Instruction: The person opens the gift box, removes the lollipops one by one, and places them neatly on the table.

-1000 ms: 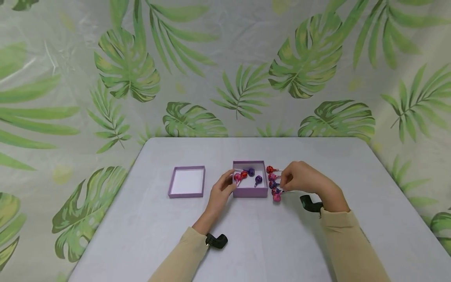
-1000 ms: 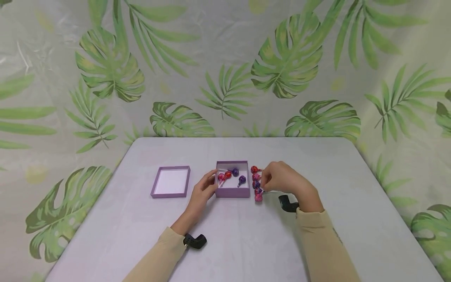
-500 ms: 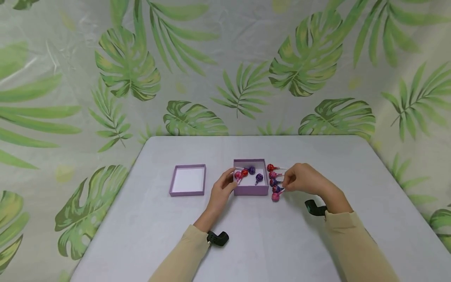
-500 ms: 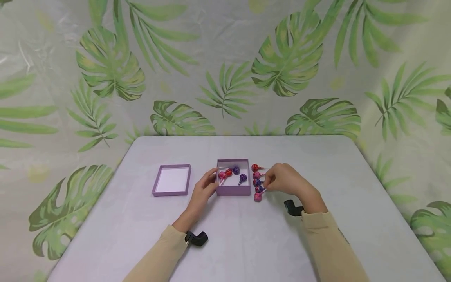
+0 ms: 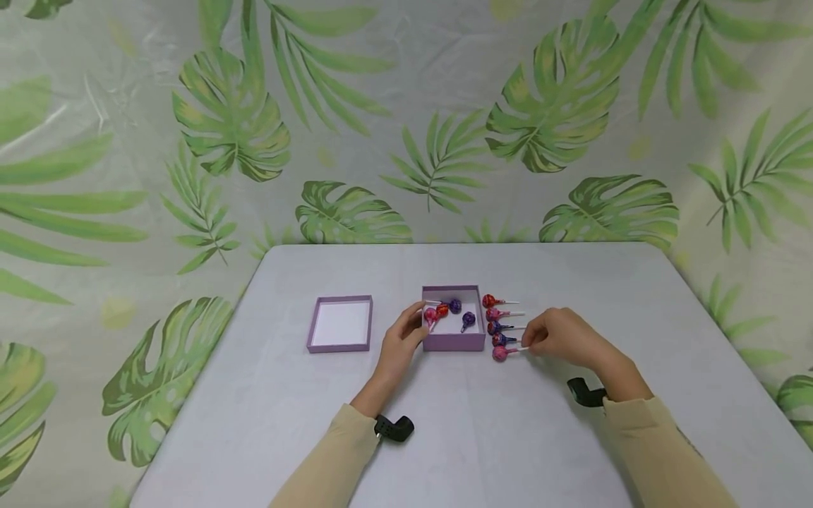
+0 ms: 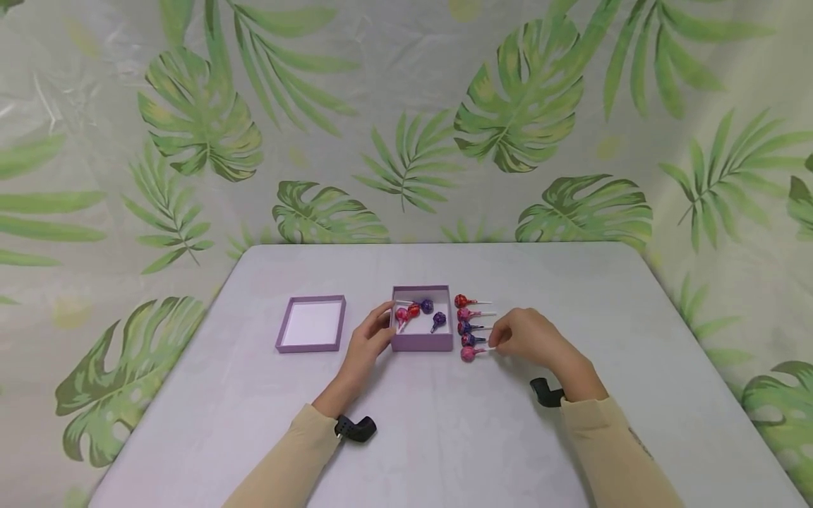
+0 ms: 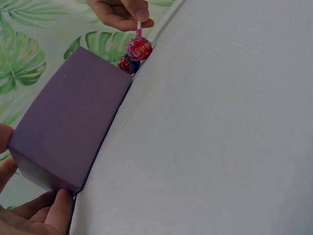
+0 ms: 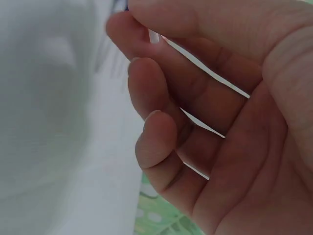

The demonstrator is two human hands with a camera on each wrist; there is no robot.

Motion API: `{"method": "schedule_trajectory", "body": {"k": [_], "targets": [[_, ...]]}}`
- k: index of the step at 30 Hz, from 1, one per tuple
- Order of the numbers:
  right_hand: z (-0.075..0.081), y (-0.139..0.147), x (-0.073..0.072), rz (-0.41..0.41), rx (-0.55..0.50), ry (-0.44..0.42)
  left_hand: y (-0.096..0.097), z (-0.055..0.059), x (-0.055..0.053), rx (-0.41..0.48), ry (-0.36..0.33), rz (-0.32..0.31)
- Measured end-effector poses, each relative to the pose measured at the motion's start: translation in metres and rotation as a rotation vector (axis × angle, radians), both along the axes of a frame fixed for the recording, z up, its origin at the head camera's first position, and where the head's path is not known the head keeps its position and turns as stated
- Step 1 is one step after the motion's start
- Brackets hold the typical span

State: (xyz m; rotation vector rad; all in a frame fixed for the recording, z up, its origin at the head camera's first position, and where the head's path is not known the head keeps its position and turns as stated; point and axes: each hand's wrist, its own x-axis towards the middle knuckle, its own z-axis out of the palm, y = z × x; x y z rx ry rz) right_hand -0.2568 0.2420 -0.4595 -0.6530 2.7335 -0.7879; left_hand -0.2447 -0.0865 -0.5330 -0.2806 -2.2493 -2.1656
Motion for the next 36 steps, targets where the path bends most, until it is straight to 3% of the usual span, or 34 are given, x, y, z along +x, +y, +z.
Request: {"method": "schedule_trajectory", "body": {"k": [6,11,13,17,29,32,36], "targets": [[-0.014,0.005,0.002,-0.019,0.003,0.024,-0.001,0.023,0.011,-0.012,0.006,-0.029],[-0.019,0.005,0.003,-0.015,0.001,0.029,-0.001,0.009,0.005,-0.007,0.006,-0.001],[-0.022,0.006,0.004,-0.01,0.003,0.038,-0.001,0.01,0.005,-0.012,0.007,-0.007],[-0.026,0.008,0.003,-0.005,0.004,0.05,-0.003,0.029,0.014,-0.01,0.006,-0.029],[-0.024,0.007,0.004,0.005,0.004,0.047,-0.004,0.03,0.015,-0.005,0.0,-0.036],[-0.025,0.006,0.004,0.007,0.012,0.043,-0.003,0.026,0.014,0.013,0.0,-0.03],[-0.027,0.007,0.004,0.002,0.03,0.031,-0.002,0.011,0.005,0.064,0.001,-0.03]]}}
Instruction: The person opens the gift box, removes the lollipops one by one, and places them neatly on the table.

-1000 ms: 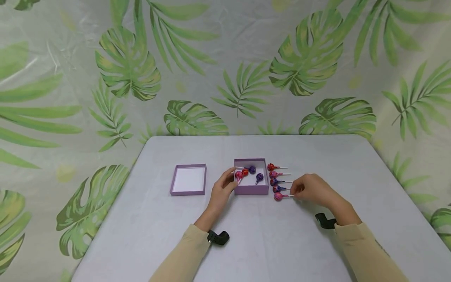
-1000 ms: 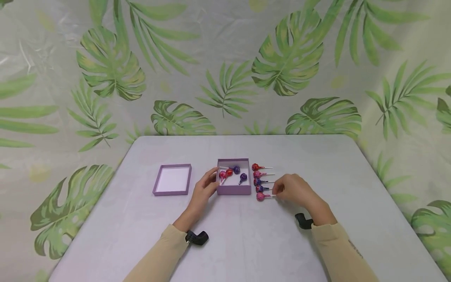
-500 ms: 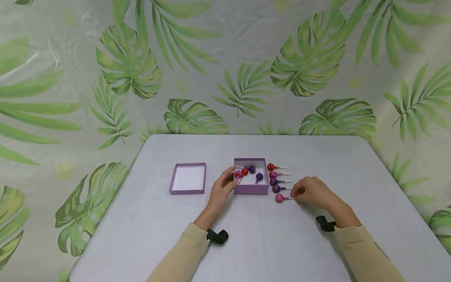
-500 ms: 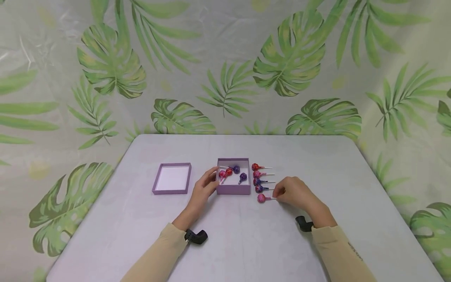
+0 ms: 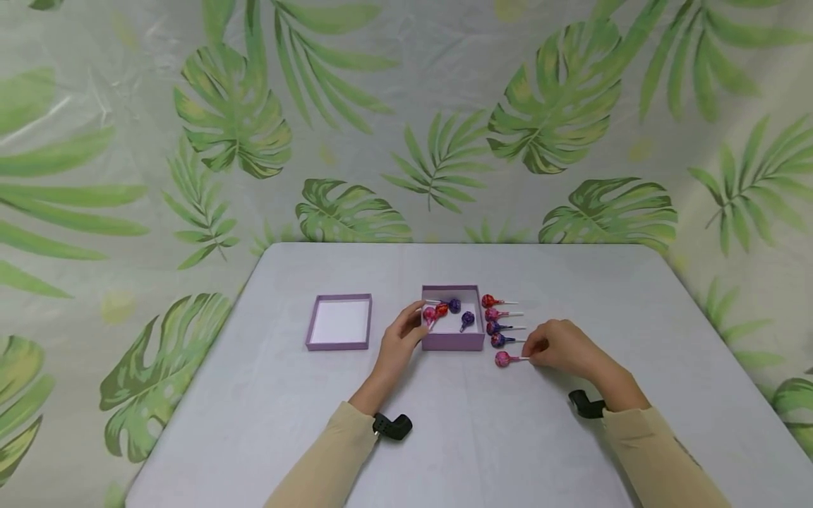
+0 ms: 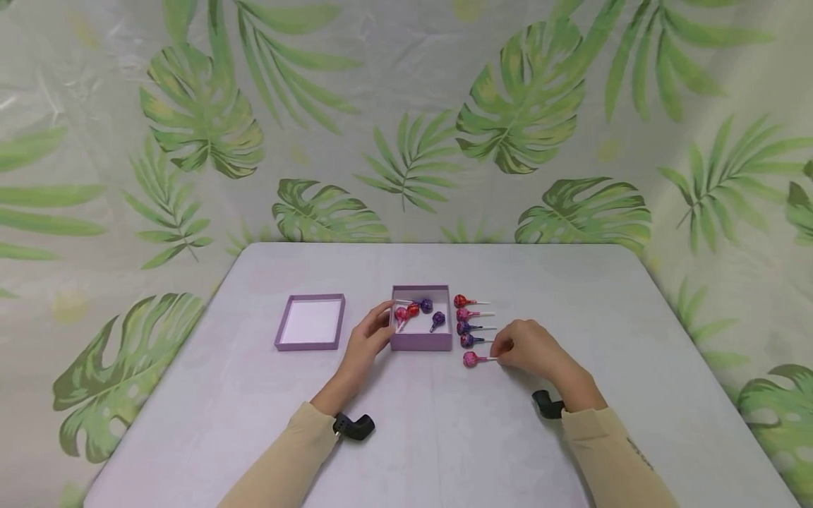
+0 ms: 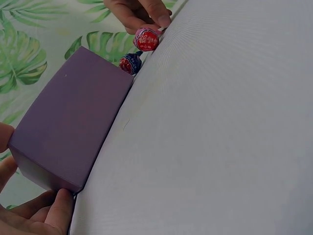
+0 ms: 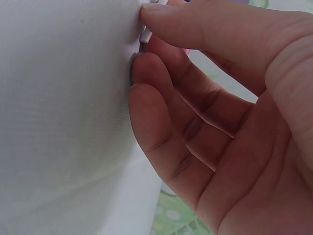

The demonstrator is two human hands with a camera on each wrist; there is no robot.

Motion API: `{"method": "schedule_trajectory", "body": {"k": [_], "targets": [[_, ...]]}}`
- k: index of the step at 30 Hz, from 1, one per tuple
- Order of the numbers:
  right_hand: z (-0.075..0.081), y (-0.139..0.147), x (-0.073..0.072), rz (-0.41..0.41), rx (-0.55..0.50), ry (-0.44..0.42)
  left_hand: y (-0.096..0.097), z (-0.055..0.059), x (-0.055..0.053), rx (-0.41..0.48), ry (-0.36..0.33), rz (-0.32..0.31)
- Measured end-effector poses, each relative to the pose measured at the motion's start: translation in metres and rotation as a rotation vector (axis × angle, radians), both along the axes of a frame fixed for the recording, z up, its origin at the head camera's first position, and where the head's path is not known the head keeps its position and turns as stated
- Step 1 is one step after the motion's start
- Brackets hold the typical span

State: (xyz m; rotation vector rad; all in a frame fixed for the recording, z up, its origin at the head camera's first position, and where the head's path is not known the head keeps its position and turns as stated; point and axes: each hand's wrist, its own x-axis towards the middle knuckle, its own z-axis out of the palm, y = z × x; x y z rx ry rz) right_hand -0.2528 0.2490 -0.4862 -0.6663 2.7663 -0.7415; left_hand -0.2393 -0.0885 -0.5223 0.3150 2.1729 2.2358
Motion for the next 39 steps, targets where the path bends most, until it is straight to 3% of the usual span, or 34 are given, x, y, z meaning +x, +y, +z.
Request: {"method": "schedule_trajectory", "body": {"k": [3,7,14,23,35,39], "targets": [[-0.001,0.003,0.001,-0.013,0.007,-0.002,0.002,-0.012,-0.006,0.011,0.003,0.005],[-0.001,0.006,0.001,-0.021,0.005,-0.002,0.004,-0.018,-0.008,-0.011,0.008,0.019],[0.002,0.006,0.002,-0.019,-0.005,-0.016,0.005,-0.016,-0.008,-0.017,0.014,0.023],[0.021,0.009,0.004,-0.022,-0.004,-0.002,0.005,-0.015,-0.006,-0.048,-0.005,0.033],[0.043,-0.007,-0.007,-0.034,-0.035,0.051,0.001,-0.015,-0.006,-0.058,0.007,0.027],[0.048,-0.014,-0.009,-0.034,-0.046,0.075,0.002,-0.011,-0.004,-0.025,-0.005,0.011]]}}
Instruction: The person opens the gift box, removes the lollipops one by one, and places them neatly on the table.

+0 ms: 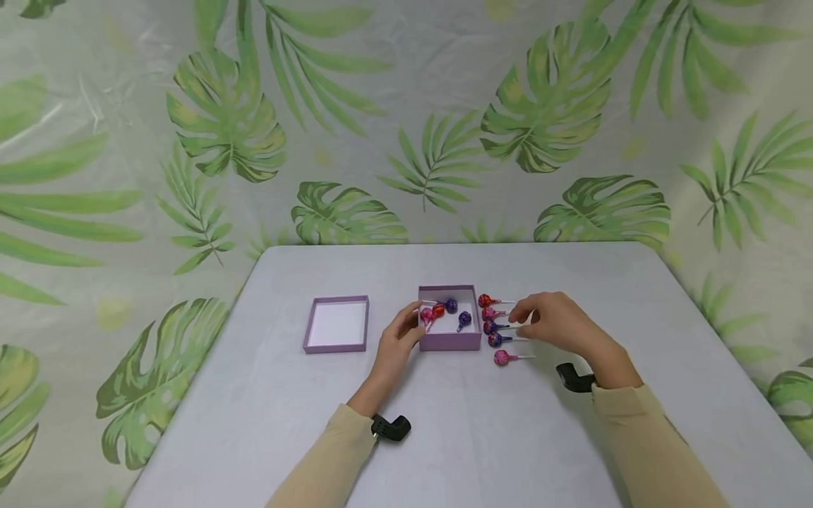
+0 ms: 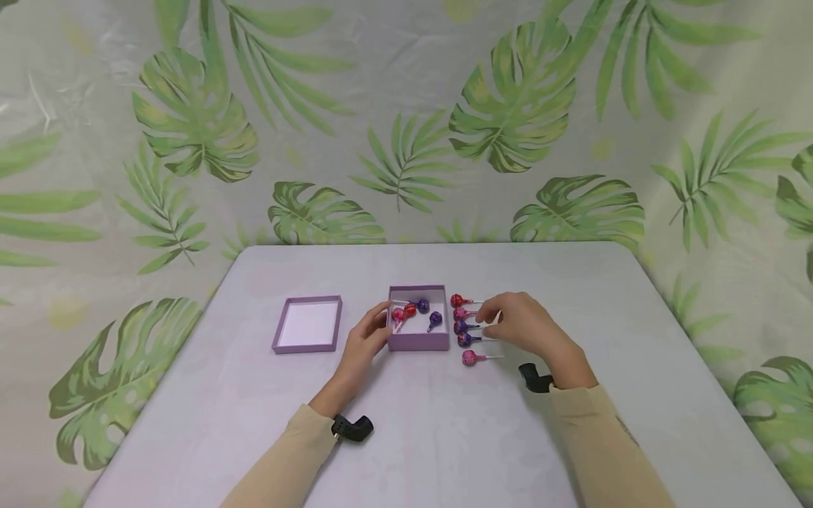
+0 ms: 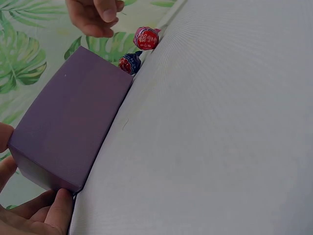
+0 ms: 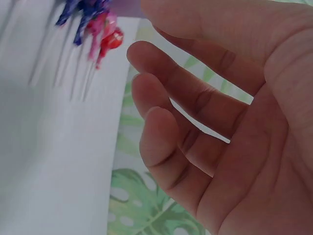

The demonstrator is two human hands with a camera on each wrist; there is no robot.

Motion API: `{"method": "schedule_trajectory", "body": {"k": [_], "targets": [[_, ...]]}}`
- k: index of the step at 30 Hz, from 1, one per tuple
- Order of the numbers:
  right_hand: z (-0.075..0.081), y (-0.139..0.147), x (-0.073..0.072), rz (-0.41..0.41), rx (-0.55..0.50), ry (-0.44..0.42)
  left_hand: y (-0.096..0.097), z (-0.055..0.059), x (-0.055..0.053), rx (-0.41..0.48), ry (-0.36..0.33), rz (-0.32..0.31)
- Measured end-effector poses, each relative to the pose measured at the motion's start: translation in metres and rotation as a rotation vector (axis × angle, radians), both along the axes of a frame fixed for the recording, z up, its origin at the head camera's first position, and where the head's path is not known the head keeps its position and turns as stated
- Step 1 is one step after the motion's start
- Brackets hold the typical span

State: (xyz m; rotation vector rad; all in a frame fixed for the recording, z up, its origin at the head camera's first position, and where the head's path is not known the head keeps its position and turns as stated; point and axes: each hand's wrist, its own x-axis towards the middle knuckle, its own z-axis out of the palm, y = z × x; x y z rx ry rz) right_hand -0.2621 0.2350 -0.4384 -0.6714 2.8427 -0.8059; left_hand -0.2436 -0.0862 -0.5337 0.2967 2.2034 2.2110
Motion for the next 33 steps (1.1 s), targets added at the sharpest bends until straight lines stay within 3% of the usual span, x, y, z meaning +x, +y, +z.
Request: {"method": "schedule_trajectory", "body": {"k": [17,20,26,33], "targets": [[-0.001,-0.041,-0.013,0.009,-0.084,0.093,0.001,-0.007,0.001,-0.025,0.003,0.006],[-0.002,-0.048,-0.017,0.02,-0.091,0.105,0.001,-0.003,0.003,-0.018,-0.001,-0.005],[-0.004,-0.062,-0.023,0.031,-0.089,0.104,-0.001,0.019,0.012,-0.011,0.013,-0.031],[-0.006,-0.077,-0.031,0.069,-0.042,0.073,-0.001,0.001,0.0,-0.005,0.015,-0.005]]}}
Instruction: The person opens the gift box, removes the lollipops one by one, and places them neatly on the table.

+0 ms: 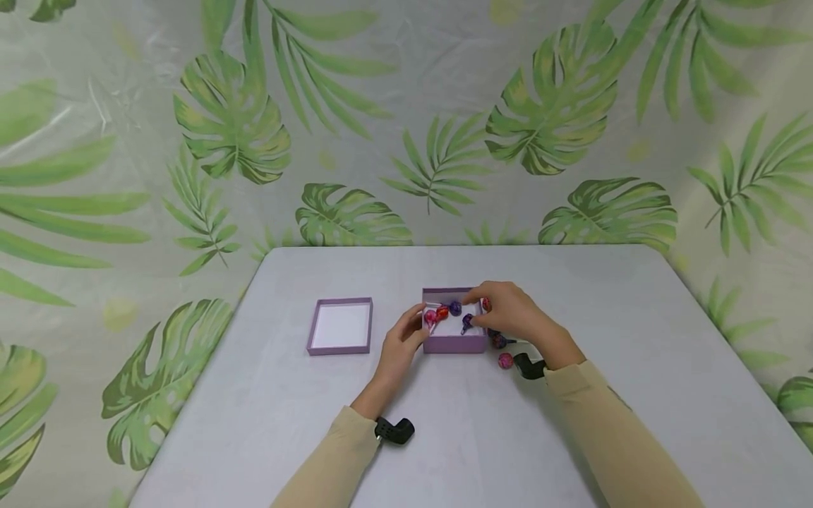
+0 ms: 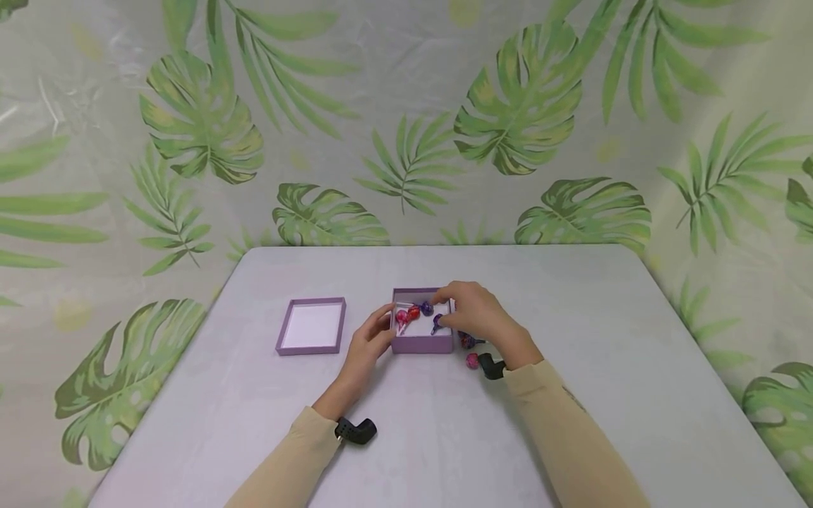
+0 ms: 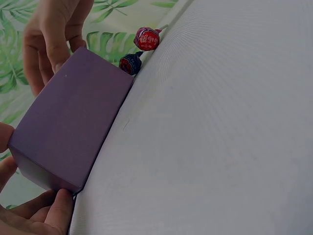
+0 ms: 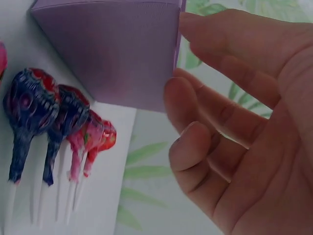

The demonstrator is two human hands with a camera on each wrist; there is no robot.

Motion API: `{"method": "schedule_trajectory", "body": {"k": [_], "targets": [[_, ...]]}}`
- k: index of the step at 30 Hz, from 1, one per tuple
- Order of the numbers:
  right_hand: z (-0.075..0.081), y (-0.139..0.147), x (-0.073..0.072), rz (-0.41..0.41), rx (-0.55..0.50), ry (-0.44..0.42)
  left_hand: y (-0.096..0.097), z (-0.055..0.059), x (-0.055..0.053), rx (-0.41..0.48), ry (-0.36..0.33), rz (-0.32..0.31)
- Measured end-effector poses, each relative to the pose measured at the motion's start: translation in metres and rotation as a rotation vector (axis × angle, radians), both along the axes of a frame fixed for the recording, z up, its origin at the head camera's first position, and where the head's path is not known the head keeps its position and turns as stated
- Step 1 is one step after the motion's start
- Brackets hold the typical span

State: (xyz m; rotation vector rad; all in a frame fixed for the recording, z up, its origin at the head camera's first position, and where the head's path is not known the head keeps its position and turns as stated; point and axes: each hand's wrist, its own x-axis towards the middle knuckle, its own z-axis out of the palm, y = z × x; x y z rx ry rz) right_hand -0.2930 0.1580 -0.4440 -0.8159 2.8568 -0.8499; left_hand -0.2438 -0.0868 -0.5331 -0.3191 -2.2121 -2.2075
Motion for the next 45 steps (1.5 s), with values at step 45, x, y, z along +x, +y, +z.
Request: {"method": "schedule_trajectory", "body": {"k": [45], "targets": [[-0.013,-0.039,-0.015,-0.059,0.405,0.131,0.0,-0.005,-0.001,-0.014,-0.015,0.025]]}}
